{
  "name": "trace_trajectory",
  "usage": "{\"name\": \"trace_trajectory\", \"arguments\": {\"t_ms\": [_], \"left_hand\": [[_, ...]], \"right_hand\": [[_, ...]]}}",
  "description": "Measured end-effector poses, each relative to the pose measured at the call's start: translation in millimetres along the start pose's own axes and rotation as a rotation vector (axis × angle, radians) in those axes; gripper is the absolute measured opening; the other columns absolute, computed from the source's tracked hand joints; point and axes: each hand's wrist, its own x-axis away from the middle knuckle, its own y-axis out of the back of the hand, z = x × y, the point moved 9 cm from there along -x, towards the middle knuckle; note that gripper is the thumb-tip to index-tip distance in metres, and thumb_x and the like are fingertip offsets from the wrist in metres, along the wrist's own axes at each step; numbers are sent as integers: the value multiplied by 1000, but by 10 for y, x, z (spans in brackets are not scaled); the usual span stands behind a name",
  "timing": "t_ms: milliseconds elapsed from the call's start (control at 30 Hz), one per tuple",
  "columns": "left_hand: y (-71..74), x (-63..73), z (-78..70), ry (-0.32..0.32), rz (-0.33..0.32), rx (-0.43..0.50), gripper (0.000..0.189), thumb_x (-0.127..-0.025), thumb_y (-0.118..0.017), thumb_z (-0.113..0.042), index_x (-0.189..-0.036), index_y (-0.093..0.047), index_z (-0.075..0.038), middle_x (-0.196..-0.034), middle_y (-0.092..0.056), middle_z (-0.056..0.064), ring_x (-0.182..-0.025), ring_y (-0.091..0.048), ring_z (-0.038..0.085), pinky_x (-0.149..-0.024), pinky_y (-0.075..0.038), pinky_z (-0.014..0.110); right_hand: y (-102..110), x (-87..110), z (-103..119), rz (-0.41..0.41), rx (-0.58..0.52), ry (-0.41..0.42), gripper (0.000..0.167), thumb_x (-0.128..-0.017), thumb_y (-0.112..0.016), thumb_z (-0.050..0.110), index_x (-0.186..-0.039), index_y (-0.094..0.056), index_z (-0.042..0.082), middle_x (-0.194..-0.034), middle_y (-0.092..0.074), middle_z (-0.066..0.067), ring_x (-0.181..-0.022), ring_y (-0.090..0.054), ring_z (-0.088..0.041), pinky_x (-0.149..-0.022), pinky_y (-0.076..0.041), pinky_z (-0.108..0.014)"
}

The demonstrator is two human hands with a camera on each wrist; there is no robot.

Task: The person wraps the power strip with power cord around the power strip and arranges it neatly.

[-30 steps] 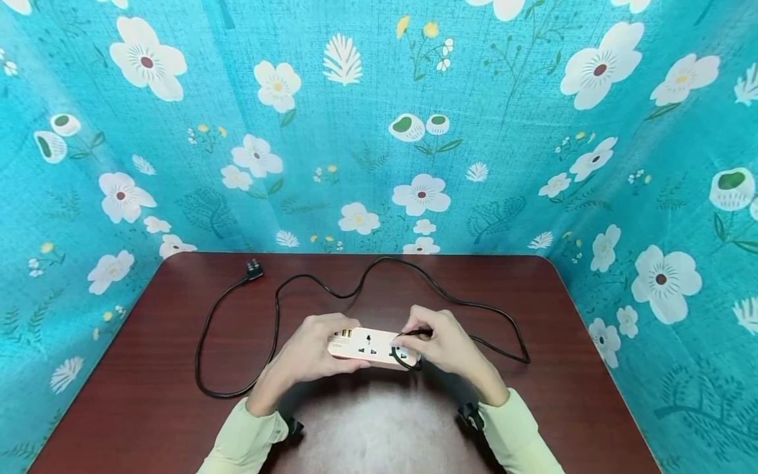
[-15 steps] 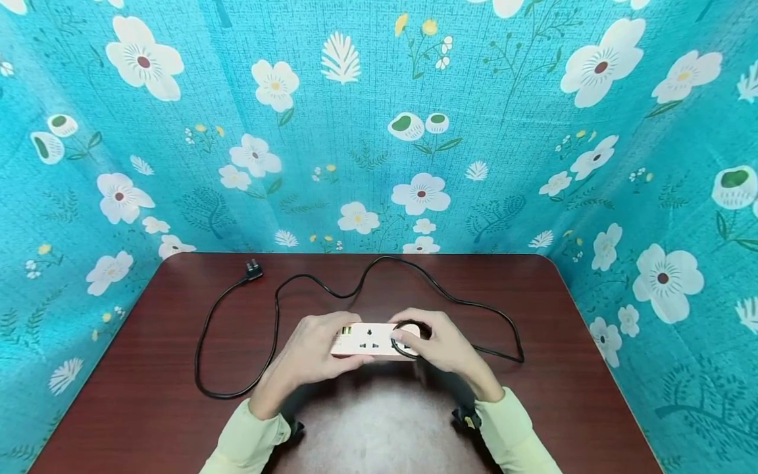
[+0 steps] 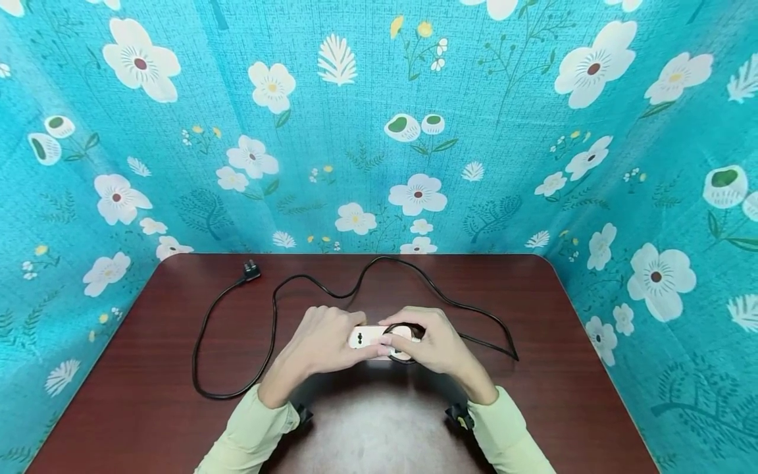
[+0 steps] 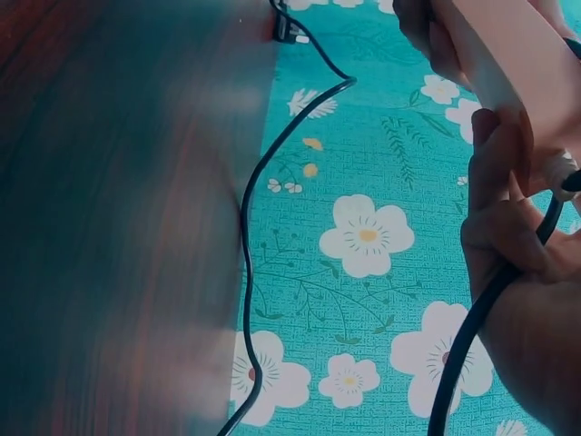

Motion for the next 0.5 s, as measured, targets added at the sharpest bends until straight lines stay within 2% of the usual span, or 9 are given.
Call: {"name": "trace_trajectory", "arguments": {"t_ms": [167,267,367,433,500], "left_hand": [[-115,31,70,49,57,119,57,-82,-62,-86,-71,-53,-30,-53,-45,-14,-45,-41,4,-42,-32,26],[-178,79,86,50,87,207,52,-82,-68,-80,-71,-56,-31,-55,-47,-16,-48,-43,2,-44,-32,25],[-197,132,95,49,90,277,48,-80,-74,-76,-70,-57,-32,-55,-47,-18,-50,-43,-1,-47,-32,23],[-185,151,108,52,79,299,49,-78,-76,-76,-68,-56,-32,-54,-45,-19,-50,-42,-3,-47,-32,22],[-150,163,126,59,64,313,49,-77,-78,-76,-67,-56,-32,-53,-44,-19,-50,-42,-3,-48,-33,21]], "right_hand": [[-36,-5,-11,49,54,1,27,-93,-79,8,-116,-78,23,-98,-77,9,-80,-64,-3,-67,-52,-20],[-49,-4,-28,96,81,-8,23,-97,-75,10,-116,-78,23,-98,-78,10,-78,-63,-1,-65,-52,-20],[9,16,-67,116,100,-41,21,-102,-68,11,-116,-78,23,-93,-77,10,-71,-61,0,-62,-52,-21],[97,40,-110,94,136,-62,21,-103,-66,10,-113,-79,23,-89,-75,11,-69,-63,-2,-62,-53,-20],[200,70,-121,46,240,-49,18,-102,-68,12,-109,-79,24,-87,-75,12,-72,-65,-3,-64,-54,-20]]}}
